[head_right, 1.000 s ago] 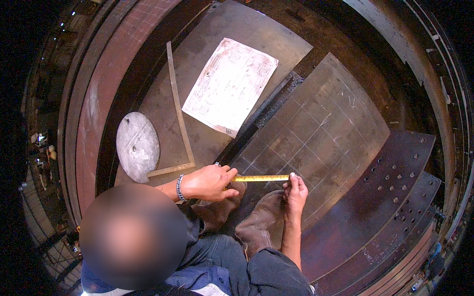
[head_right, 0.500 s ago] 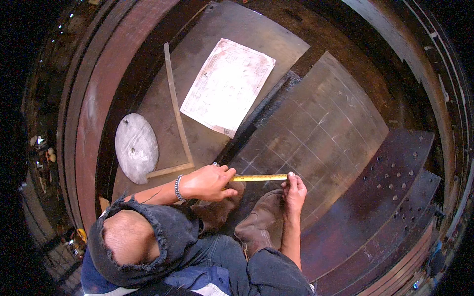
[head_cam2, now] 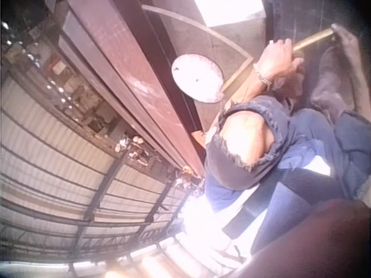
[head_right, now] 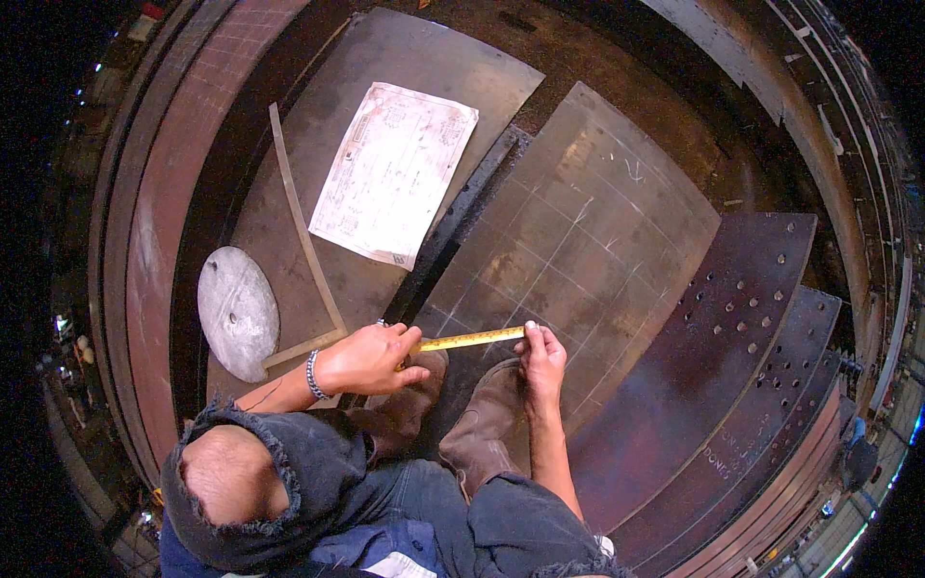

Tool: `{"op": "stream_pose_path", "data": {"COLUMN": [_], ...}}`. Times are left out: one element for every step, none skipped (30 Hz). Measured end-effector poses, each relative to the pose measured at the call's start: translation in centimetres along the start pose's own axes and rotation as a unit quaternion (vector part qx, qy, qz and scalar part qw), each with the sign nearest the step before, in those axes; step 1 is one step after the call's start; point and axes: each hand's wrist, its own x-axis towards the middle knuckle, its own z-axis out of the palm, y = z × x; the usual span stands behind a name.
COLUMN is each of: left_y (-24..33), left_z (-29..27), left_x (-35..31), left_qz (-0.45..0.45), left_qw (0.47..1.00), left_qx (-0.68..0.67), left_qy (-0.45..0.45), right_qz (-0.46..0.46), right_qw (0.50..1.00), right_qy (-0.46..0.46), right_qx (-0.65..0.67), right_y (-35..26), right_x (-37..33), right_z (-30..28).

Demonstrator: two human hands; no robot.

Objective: The person measures a large metal sheet with a tape measure and marks points with a marker. They then use a straightedge to draw straight lines across the sheet, repeating the process to create a grid of markings.

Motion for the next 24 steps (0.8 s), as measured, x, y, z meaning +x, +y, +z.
{"op": "stream_pose_path", "data": {"left_y": [-0.08, -0.17, -0.29, -0.34, -0.32, -0.28, -0.21, -0.13, -0.04, 0.01, 0.05, 0.08, 0.1, 0.11, 0.12, 0.13, 0.14, 0.14, 0.04, -0.15, -0.25, -0.26, -0.27, -0.23], "left_z": [0.05, 0.16, 0.21, 0.21, 0.19, 0.13, 0.01, -0.17, -0.28, -0.33, -0.37, -0.4, -0.44, -0.47, -0.47, -0.47, -0.47, -0.46, -0.3, -0.02, 0.17, 0.21, 0.24, 0.22], "left_x": [-0.05, -0.08, -0.17, -0.21, -0.18, -0.17, -0.16, -0.15, -0.11, -0.12, -0.13, -0.14, -0.13, -0.12, -0.11, -0.1, -0.09, -0.09, -0.12, -0.18, -0.21, -0.23, -0.25, -0.21], "left_qz": [0.005, 0.01, 0.014, 0.014, 0.015, 0.015, 0.013, 0.01, 0.01, 0.007, 0.003, -0.001, -0.003, -0.005, -0.007, -0.007, -0.007, -0.008, -0.001, 0.006, 0.014, 0.014, 0.013, 0.014], "left_qw": [1.0, 1.0, 1.0, 1.0, 1.0, 1.0, 1.0, 1.0, 1.0, 1.0, 1.0, 1.0, 1.0, 1.0, 1.0, 1.0, 1.0, 1.0, 1.0, 1.0, 1.0, 1.0, 1.0, 1.0], "left_qx": [-0.001, -0.002, -0.003, -0.005, -0.007, -0.009, -0.005, -0.002, 0.002, 0.003, 0.005, 0.007, 0.006, 0.006, 0.005, 0.004, 0.002, 0.0, -0.001, -0.002, -0.003, -0.003, -0.003, -0.004], "left_qy": [0.005, 0.011, 0.016, 0.015, 0.014, 0.013, 0.006, -0.001, -0.008, -0.01, -0.013, -0.015, -0.019, -0.022, -0.026, -0.026, -0.026, -0.026, -0.013, -0.001, 0.012, 0.014, 0.015, 0.017], "right_qz": [-0.001, -0.001, -0.002, -0.002, 0.0, 0.003, 0.006, 0.005, 0.003, 0.001, 0.002, 0.002, 0.002, 0.002, 0.002, 0.001, 0.002, 0.003, 0.005, 0.005, 0.005, 0.005, 0.004, 0.004], "right_qw": [1.0, 1.0, 1.0, 1.0, 1.0, 1.0, 1.0, 1.0, 1.0, 1.0, 1.0, 1.0, 1.0, 1.0, 1.0, 1.0, 1.0, 1.0, 1.0, 1.0, 1.0, 1.0, 1.0, 1.0], "right_qy": [0.0, 0.003, 0.005, 0.006, 0.008, 0.009, 0.01, 0.008, 0.008, 0.009, 0.009, 0.01, 0.01, 0.009, 0.007, 0.005, 0.006, 0.006, 0.007, 0.008, 0.01, 0.011, 0.01, 0.01], "right_qx": [0.001, 0.002, 0.002, 0.002, 0.005, 0.007, 0.01, 0.011, 0.012, 0.013, 0.014, 0.014, 0.014, 0.013, 0.011, 0.01, 0.01, 0.01, 0.01, 0.008, 0.006, 0.004, 0.005, 0.006], "right_y": [0.06, 0.1, 0.16, 0.21, 0.14, -0.04, -0.13, -0.08, -0.05, -0.03, -0.06, -0.1, -0.13, -0.12, -0.08, -0.05, -0.08, -0.14, -0.19, -0.25, -0.31, -0.34, -0.33, -0.3], "right_x": [0.02, 0.01, 0.02, 0.03, -0.02, -0.15, -0.2, -0.17, -0.16, -0.15, -0.16, -0.18, -0.2, -0.19, -0.19, -0.19, -0.2, -0.23, -0.26, -0.29, -0.35, -0.38, -0.37, -0.36], "right_z": [0.08, 0.1, 0.11, 0.12, 0.17, 0.24, 0.29, 0.29, 0.17, 0.14, 0.21, 0.29, 0.32, 0.28, 0.21, 0.17, 0.19, 0.25, 0.31, 0.38, 0.41, 0.44, 0.45, 0.4]}}
